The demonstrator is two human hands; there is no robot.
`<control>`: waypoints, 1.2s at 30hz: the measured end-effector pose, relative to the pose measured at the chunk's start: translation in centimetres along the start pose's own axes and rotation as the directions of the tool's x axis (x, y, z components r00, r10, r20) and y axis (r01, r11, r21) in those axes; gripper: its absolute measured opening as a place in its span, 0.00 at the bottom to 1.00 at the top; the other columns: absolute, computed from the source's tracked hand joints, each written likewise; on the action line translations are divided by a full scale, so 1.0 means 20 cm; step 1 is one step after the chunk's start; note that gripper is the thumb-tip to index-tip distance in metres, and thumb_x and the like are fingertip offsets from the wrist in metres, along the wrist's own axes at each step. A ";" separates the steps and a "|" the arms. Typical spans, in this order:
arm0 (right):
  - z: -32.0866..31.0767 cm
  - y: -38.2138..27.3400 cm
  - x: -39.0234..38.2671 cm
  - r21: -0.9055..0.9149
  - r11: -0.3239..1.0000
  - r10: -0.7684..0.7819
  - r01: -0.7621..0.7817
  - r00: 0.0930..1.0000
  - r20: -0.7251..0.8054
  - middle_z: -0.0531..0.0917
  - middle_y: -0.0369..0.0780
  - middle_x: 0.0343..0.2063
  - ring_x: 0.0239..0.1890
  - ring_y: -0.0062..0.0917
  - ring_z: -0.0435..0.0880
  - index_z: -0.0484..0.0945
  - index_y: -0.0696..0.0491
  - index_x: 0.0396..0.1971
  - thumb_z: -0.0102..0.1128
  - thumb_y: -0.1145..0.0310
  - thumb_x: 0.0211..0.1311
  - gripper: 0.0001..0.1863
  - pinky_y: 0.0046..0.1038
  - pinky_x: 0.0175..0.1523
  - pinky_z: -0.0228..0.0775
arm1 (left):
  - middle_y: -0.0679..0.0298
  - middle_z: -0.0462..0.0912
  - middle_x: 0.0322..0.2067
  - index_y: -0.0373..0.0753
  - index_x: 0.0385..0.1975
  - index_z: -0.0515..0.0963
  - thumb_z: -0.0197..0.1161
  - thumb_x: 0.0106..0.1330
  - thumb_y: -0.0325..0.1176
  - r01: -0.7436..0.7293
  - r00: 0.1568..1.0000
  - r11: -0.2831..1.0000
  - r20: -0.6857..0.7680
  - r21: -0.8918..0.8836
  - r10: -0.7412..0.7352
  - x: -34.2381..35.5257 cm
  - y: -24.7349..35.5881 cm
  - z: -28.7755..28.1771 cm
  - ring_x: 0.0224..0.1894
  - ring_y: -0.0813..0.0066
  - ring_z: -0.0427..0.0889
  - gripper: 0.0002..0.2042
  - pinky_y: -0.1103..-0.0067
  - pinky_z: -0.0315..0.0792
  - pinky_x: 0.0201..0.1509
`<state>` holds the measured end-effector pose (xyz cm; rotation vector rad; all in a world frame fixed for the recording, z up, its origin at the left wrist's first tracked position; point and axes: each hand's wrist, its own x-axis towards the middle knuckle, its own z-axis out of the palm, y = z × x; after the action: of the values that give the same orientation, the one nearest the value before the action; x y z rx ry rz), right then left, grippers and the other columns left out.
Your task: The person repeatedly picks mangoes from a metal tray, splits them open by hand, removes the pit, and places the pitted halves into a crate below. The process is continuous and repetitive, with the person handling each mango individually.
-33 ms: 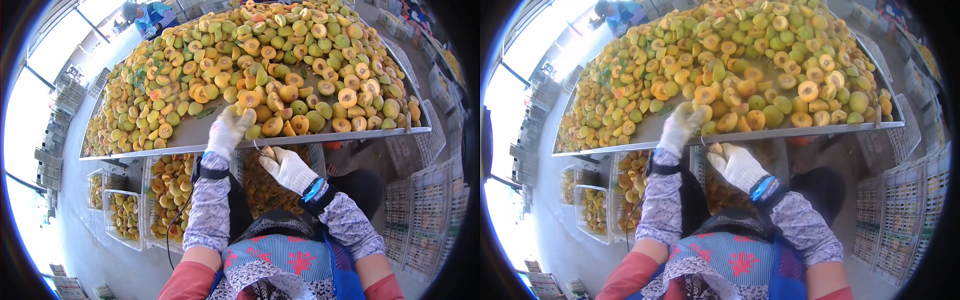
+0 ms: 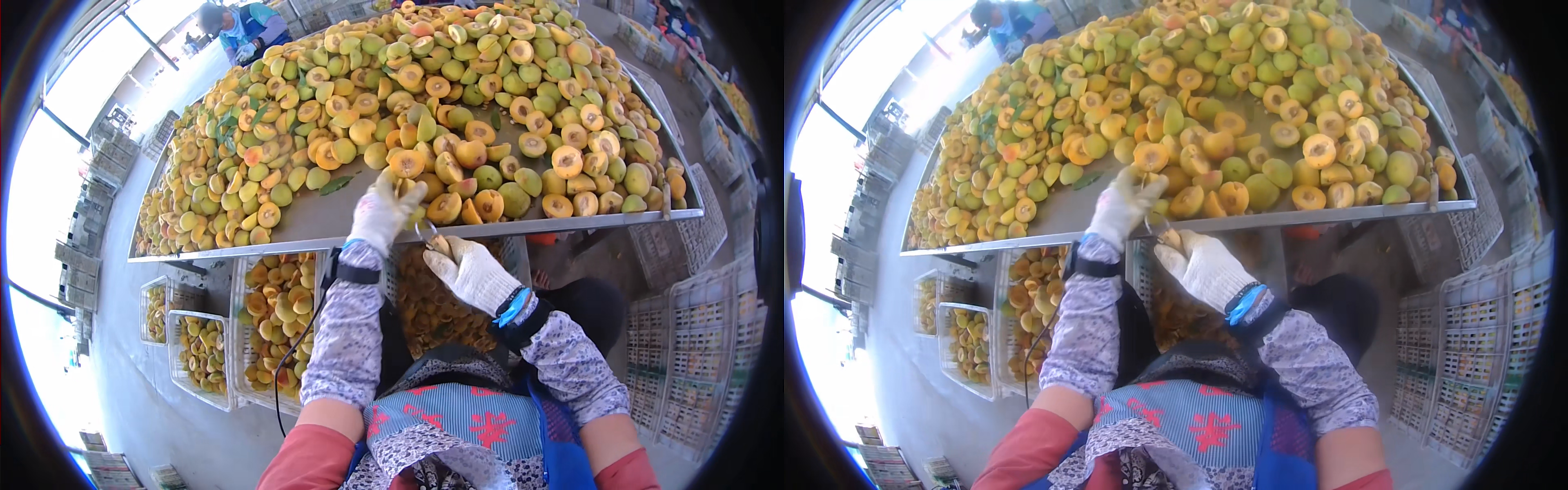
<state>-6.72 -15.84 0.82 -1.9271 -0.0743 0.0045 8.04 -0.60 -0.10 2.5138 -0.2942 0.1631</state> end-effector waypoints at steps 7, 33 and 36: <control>-0.06 0.18 0.17 0.142 0.989 0.053 -0.030 0.986 -0.160 0.76 0.32 0.18 0.17 0.17 0.74 0.77 0.53 0.37 0.58 0.54 0.75 0.16 0.24 0.23 0.65 | 0.53 0.83 0.52 0.29 0.60 0.73 0.62 0.72 0.44 0.271 0.958 0.655 0.265 -0.705 -0.110 0.08 -0.06 0.01 0.48 0.65 0.86 0.26 0.71 0.82 0.48; 0.12 0.06 0.18 -0.033 0.998 -0.058 0.053 0.984 -0.169 0.83 0.58 0.29 0.37 0.57 0.83 0.79 0.60 0.40 0.56 0.53 0.73 0.21 0.46 0.40 0.75 | 0.54 0.81 0.49 0.32 0.57 0.74 0.53 0.78 0.48 0.195 0.966 -0.098 0.209 -0.976 -0.155 -0.15 0.10 0.01 0.50 0.60 0.82 0.23 0.66 0.79 0.56; 0.16 0.08 0.19 0.009 0.999 -0.039 0.041 0.982 -0.186 0.83 0.58 0.30 0.38 0.57 0.83 0.79 0.60 0.40 0.55 0.53 0.74 0.21 0.46 0.41 0.76 | 0.55 0.81 0.50 0.33 0.59 0.73 0.52 0.78 0.42 0.116 0.986 -0.112 0.128 -0.987 -0.110 -0.17 0.14 0.01 0.52 0.65 0.82 0.20 0.70 0.78 0.58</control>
<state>-3.04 -13.26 -1.65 -1.9043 0.0127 -0.2014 3.99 -2.30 0.69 0.8657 -0.0824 -0.1412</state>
